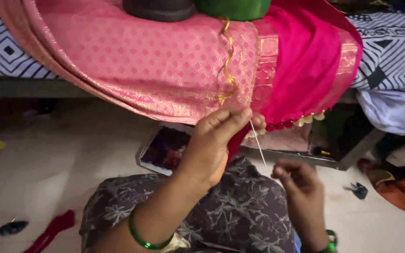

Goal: The person sits on the floor and makes tassels from pink thread: they comb out fibers with a blue comb, cut them with scissors, and tie the finished tassels onto the edge of a pink and red decorative fabric that already has tassels attached along its border.

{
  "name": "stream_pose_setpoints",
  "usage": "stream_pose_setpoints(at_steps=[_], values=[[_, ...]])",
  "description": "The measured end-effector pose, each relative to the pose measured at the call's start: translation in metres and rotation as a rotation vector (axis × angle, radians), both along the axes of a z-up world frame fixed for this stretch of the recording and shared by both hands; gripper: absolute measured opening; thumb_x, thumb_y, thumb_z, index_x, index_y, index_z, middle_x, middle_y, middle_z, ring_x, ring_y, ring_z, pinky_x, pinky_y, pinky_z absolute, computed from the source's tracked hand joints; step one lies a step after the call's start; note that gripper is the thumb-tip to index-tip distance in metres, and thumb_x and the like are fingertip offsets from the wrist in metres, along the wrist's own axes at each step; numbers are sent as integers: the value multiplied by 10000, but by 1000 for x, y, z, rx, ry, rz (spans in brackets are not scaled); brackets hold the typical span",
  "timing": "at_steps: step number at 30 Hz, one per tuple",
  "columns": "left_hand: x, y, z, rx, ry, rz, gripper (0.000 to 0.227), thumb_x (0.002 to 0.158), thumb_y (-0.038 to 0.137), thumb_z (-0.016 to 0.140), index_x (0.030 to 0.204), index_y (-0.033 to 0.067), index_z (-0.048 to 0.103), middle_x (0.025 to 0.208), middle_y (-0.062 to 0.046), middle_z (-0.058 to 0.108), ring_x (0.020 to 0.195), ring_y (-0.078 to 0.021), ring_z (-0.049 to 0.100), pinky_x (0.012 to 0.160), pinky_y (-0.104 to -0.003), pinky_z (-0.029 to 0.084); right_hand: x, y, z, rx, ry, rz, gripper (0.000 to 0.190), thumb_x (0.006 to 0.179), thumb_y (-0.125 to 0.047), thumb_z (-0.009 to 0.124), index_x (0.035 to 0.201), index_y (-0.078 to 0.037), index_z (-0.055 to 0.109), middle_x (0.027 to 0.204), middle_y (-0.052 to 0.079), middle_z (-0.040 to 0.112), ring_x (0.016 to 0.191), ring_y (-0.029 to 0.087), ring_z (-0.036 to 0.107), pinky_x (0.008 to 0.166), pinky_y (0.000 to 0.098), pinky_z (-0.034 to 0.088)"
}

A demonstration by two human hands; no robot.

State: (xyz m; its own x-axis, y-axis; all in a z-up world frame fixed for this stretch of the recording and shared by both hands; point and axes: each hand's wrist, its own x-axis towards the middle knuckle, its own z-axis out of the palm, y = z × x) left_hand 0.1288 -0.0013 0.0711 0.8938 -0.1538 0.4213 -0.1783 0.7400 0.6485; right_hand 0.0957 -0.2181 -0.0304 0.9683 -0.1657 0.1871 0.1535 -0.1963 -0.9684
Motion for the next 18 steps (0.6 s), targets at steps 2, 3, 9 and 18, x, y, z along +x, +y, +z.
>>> stream_pose_setpoints(at_steps=[2,3,9,18], values=[[-2,-8,-8,40,11,-3,158,1031,127,643,1032,-8,723,1012,-125,745,1021,-208,703,1027,-388,545,-14,21,48,77,-106,-28,238,922,-26,685,1157,13,691,1033,94,730,978,190,676,879,336,566],[-3,-12,-13,32,31,-3,172,1022,133,648,1034,-20,727,1024,-131,750,1033,-208,704,1030,-378,539,-20,35,64,157,-239,53,275,882,17,690,1155,7,664,1079,89,704,1002,180,679,888,327,586],[-14,-22,-23,-117,204,-128,199,1027,134,617,1062,-31,720,1063,-139,743,979,-207,674,884,-370,495,-15,71,80,127,-649,123,202,898,131,685,1081,49,664,1174,127,635,1092,214,673,941,334,588],[-15,-24,-33,-239,236,-243,257,1081,186,545,1076,-28,688,1054,-146,733,985,-221,699,960,-381,561,7,35,63,391,-675,360,97,953,116,684,1019,50,663,1123,161,676,1099,266,695,955,385,598]])
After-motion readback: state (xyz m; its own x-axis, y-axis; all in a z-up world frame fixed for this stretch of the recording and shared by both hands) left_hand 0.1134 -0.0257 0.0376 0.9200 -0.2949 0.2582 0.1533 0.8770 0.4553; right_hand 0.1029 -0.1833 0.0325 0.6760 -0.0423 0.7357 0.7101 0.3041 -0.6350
